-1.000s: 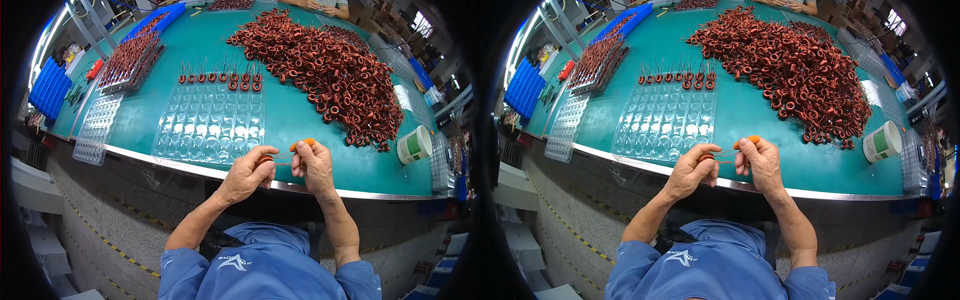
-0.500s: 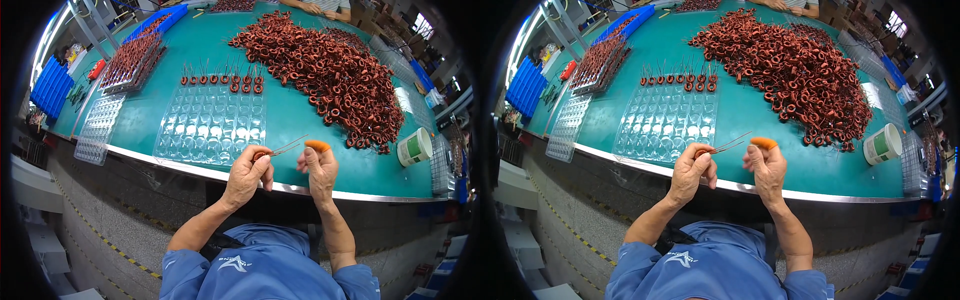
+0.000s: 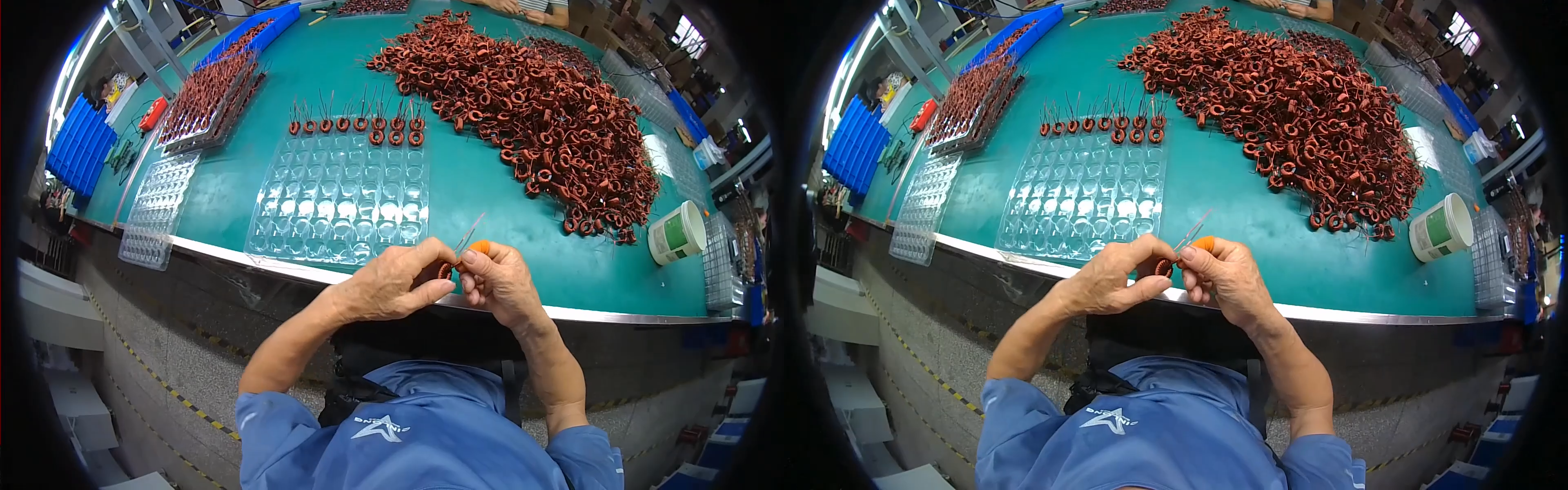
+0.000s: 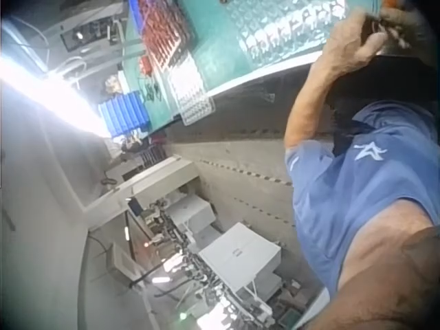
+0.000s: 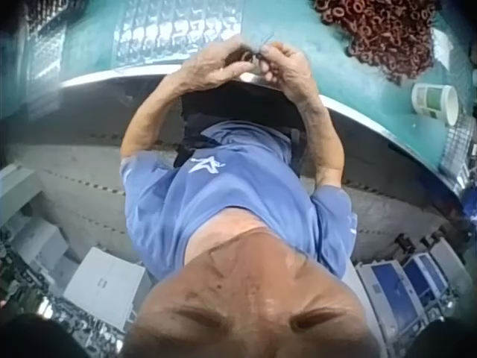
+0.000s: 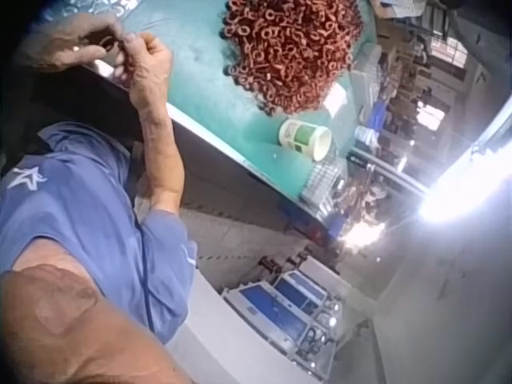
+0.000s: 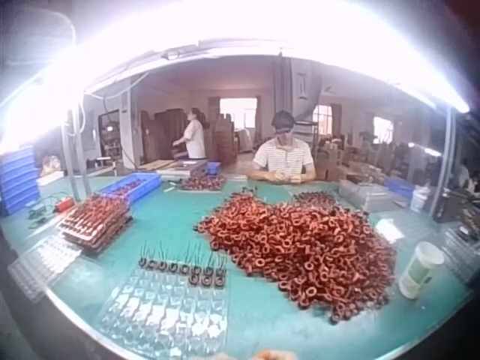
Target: Winding copper wire around toroidal cores and placing them into a plastic tray on an assembly line.
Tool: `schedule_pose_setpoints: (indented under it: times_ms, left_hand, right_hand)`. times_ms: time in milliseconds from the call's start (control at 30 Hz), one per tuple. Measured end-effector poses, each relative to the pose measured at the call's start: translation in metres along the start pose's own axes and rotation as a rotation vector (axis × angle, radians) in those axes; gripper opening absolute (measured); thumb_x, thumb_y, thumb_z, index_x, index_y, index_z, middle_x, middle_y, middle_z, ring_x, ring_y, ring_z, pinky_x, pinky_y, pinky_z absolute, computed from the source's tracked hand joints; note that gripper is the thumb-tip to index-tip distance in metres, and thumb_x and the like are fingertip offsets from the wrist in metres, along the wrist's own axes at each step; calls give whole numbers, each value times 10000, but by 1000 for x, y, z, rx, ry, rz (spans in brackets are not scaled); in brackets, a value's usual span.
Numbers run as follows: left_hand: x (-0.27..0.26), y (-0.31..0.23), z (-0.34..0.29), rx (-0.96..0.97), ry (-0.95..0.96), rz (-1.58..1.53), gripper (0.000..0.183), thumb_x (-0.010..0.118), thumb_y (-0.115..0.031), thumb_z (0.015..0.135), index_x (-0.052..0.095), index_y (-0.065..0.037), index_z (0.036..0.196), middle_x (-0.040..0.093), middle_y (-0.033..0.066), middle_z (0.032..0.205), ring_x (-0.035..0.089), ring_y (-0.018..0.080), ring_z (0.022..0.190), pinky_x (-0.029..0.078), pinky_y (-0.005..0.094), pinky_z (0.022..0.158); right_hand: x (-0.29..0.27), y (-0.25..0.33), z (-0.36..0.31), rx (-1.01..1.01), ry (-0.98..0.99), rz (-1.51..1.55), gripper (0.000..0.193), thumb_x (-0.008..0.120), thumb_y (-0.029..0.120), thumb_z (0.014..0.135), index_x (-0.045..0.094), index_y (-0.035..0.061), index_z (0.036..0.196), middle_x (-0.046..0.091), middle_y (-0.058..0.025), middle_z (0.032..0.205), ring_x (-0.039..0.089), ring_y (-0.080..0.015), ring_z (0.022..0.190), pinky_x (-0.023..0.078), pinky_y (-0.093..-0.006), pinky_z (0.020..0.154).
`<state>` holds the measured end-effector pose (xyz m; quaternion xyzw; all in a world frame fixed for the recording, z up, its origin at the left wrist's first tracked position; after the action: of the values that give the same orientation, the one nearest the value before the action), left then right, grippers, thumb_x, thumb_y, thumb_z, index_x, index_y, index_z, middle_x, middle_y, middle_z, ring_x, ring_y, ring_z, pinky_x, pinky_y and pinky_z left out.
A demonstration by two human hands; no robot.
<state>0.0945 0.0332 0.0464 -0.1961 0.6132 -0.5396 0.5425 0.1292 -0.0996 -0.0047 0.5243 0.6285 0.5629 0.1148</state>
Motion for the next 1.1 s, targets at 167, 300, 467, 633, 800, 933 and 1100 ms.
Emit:
schedule_pose_setpoints:
  times_ms: [167, 300, 467, 633, 800, 933, 1100]
  left_hand:
    - [-3, -7, 0, -24, 114, 185, 244, 624, -139, 879, 488, -11, 1036, 613, 173, 841, 634, 343, 793, 498, 413, 660]
    - [3, -13, 0, 165, 98, 538, 215, 635, -117, 853, 461, -7, 916, 544, 158, 816, 608, 332, 731, 503, 404, 642]
    - [17, -6, -4, 271, -11, 805, 226, 661, -116, 822, 470, -8, 876, 501, 139, 768, 578, 317, 671, 505, 389, 636]
    - [2, 17, -6, -96, -310, -262, 277, 659, -171, 892, 502, 18, 1019, 606, 94, 846, 631, 182, 684, 527, 330, 618]
    - [24, 12, -10, 100, -330, -856, 232, 439, -139, 1000, 414, 2, 1182, 571, 122, 945, 620, 159, 737, 529, 281, 700]
    - [24, 23, -9, 0, -359, -715, 240, 401, -166, 1016, 413, -3, 1192, 576, 132, 946, 634, 187, 765, 538, 301, 703]
    - [26, 20, -12, -38, -364, -808, 198, 404, -83, 997, 426, -1, 1177, 569, 101, 915, 611, 142, 738, 531, 269, 679]
  right_hand:
    - [2, 2, 9, 62, 109, -41, 219, 649, 244, 907, 622, 34, 851, 606, -28, 662, 551, -76, 514, 429, -189, 459]
    - [-4, 2, 13, 51, 99, -226, 218, 654, 239, 900, 627, 25, 874, 616, -32, 673, 562, -84, 527, 428, -192, 472]
    - [3, 20, 6, -243, -97, -687, 208, 672, 199, 877, 640, -3, 840, 630, -46, 650, 571, -91, 538, 438, -234, 480]
    - [11, 40, -20, -696, -304, -713, 186, 676, 144, 869, 634, -21, 795, 620, -40, 611, 550, -71, 536, 427, -243, 486]
    - [9, 30, -13, -477, -46, -260, 128, 667, 116, 878, 635, -8, 879, 595, -12, 637, 511, -56, 510, 391, -195, 464]
    - [13, 42, -17, -692, -143, -640, 131, 665, 129, 877, 675, -2, 878, 674, -52, 698, 608, -86, 598, 470, -239, 531]
    - [27, 44, -23, -843, -112, -764, 101, 679, 91, 860, 683, -2, 901, 678, -56, 720, 624, -101, 629, 496, -248, 577]
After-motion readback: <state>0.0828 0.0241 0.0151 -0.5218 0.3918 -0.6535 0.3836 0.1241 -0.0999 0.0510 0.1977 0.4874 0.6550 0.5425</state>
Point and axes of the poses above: each hand's wrist, its own z-axis towards the middle knuckle, its own x-axis out of the palm, y = z × x, the point moved 7 cm from there along z, towards the middle knuckle
